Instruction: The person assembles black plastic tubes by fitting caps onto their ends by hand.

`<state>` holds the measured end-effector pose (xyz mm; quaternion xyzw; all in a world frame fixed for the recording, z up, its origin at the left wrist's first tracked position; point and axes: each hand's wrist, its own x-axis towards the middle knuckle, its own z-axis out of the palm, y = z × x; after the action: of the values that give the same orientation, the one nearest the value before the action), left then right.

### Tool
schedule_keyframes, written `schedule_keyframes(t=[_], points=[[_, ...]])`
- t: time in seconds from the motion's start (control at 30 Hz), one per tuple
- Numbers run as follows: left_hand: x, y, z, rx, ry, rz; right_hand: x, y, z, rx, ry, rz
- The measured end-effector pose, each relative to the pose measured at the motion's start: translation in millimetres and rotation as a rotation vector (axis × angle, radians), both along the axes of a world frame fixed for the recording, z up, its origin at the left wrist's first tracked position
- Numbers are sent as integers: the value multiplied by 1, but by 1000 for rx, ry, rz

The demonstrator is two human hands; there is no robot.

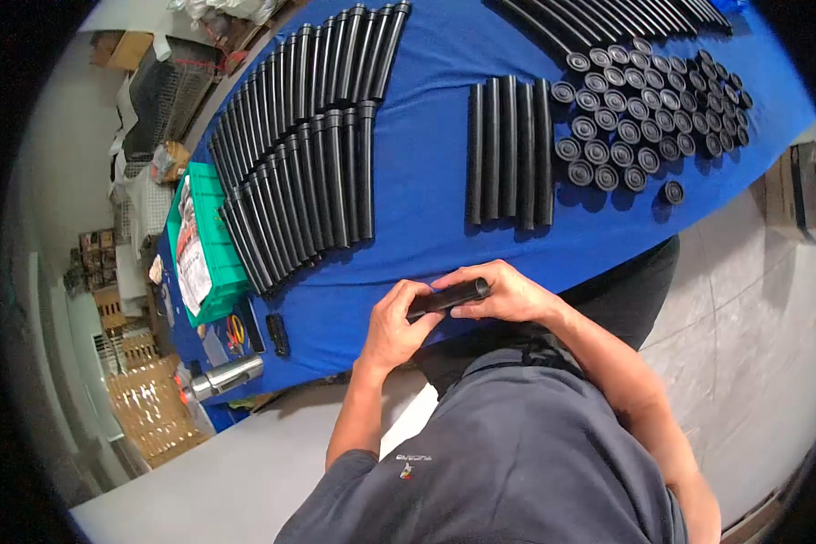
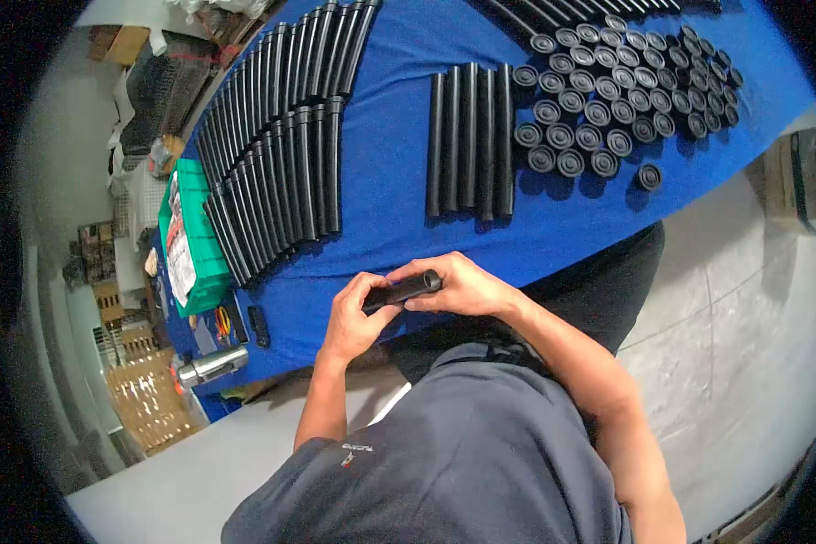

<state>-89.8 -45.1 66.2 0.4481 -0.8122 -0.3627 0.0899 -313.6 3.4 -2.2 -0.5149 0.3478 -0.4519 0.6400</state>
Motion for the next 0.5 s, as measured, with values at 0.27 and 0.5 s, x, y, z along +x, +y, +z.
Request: schedule_keyframes(t=[0.27, 0.5], points=[[5, -10, 11, 100, -36, -109, -2, 0, -3, 5, -106, 18], [8, -14, 10, 149, -14, -100, -2, 0, -4, 79, -152, 19]])
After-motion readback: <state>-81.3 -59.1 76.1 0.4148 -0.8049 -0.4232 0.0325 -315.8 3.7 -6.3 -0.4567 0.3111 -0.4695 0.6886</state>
